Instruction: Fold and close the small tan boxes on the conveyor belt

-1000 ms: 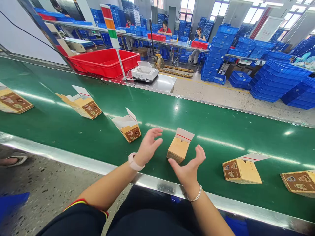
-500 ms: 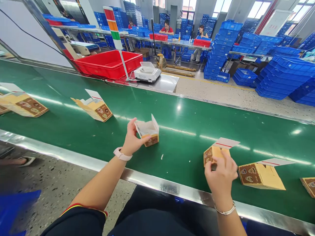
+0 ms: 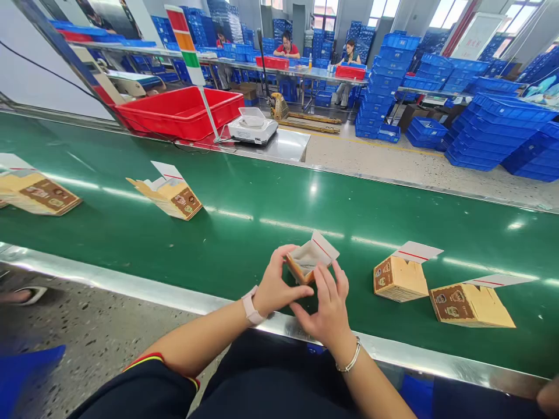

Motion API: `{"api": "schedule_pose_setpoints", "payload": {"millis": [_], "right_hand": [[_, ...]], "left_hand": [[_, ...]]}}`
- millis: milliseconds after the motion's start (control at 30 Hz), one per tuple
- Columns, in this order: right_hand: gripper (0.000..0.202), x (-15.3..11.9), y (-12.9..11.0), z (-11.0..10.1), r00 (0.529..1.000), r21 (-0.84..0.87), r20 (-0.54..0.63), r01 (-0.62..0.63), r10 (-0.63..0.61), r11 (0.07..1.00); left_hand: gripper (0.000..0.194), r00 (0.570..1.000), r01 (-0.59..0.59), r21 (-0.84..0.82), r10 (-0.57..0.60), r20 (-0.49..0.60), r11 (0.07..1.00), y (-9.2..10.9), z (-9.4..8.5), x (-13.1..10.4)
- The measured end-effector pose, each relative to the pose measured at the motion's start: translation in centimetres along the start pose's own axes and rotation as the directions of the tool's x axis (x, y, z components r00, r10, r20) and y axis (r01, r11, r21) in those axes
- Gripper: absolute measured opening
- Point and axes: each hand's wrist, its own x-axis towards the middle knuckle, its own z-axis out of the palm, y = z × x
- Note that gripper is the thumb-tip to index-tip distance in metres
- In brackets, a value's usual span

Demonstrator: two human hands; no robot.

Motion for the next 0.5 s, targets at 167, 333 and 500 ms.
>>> {"api": "schedule_pose_setpoints", "payload": {"millis": [167,333,500], "right_hand": [[0.053,1.4,2.3,-0.4,0.965,0.004,0.247,-0.095,0.091,0.996],[0.027,3.3,4.0,-1.9,0.891,0.105,0.439,-0.175,0.112,0.979],[0.023,1.2,4.0,-0.9,0.974,0.377,0.051,-0.225,0.222,0.898]], "left_hand": [[0.052,0.918,-0.355,0.091,0.329,0.221,0.93,0.2,-0.1,0.3],[0.042,0.845,-0.424,0.227,0.293,0.447,0.877,0.3,-0.2,2.9],[0.03,0.89,-0.283,0.085,0.229,0.394,0.955,0.7,2.5,2.2]]}}
